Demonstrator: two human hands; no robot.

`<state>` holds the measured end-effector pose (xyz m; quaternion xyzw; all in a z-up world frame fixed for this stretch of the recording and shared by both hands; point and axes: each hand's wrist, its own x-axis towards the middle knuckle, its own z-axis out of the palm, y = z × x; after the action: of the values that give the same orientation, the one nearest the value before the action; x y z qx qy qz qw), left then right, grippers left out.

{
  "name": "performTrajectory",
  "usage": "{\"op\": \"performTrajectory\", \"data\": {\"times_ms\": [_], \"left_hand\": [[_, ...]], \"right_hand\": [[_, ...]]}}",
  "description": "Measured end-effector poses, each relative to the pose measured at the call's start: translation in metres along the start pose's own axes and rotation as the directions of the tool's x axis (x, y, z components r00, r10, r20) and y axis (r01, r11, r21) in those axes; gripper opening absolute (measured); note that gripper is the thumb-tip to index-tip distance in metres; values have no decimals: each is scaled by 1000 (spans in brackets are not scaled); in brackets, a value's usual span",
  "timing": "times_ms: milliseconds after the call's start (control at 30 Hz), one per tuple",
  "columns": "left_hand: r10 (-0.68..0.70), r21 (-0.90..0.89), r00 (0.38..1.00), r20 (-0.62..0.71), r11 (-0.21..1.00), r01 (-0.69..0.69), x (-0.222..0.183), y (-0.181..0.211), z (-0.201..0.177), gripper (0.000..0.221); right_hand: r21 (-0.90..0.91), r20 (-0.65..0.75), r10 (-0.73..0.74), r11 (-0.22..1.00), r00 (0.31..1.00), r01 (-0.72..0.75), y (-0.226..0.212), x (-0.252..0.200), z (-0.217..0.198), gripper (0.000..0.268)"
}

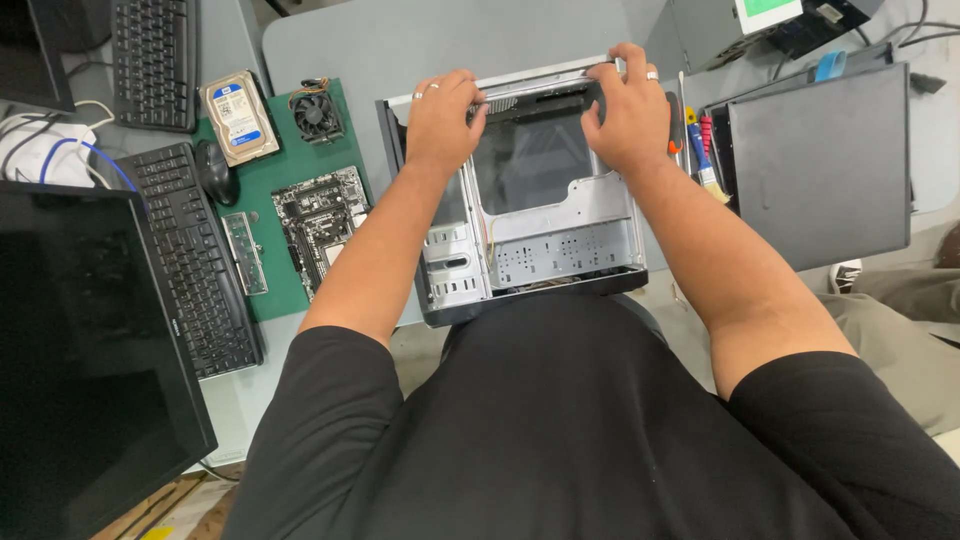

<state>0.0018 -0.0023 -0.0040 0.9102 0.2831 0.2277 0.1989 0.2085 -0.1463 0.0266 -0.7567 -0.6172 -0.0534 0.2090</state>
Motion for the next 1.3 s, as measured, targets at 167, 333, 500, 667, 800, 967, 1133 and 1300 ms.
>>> {"op": "performTrajectory", "data": {"times_ms": [167,333,500,667,800,967,1133,1300], "left_hand": [[19,75,1000,-1,997,-19,-7,1,1,12],[-2,189,994,-109,982,23,-13,2,9,5],[-43,190,997,-69,980,55,-11,6,4,6],[-22,227,999,-50,973,33,-10,2,11,7],[-13,220,998,-58,975,25,-11,3,12,7],[10,308,994,-110,951,25,-13,1,19,14],[-31,230,995,-92,972,51,-21,19,-7,24],[-136,89,989,-65,986,141,-64,45,-76,44]], "right_hand": [[6,-15,-8,1000,1000,8,-3,1,-3,29],[24,12,4,1000,1000,-5,-1,-1,-1,29],[46,10,-34,998,999,33,0,-3,0,27],[68,2,-26,997,1000,26,-1,-4,0,29],[72,-4,-25,997,1000,25,-2,-4,-2,30],[20,-63,-50,998,997,52,-11,-1,-11,27],[-7,-196,-102,995,975,103,10,-18,3,24],[259,-276,28,965,961,46,11,-72,-16,18]]}}
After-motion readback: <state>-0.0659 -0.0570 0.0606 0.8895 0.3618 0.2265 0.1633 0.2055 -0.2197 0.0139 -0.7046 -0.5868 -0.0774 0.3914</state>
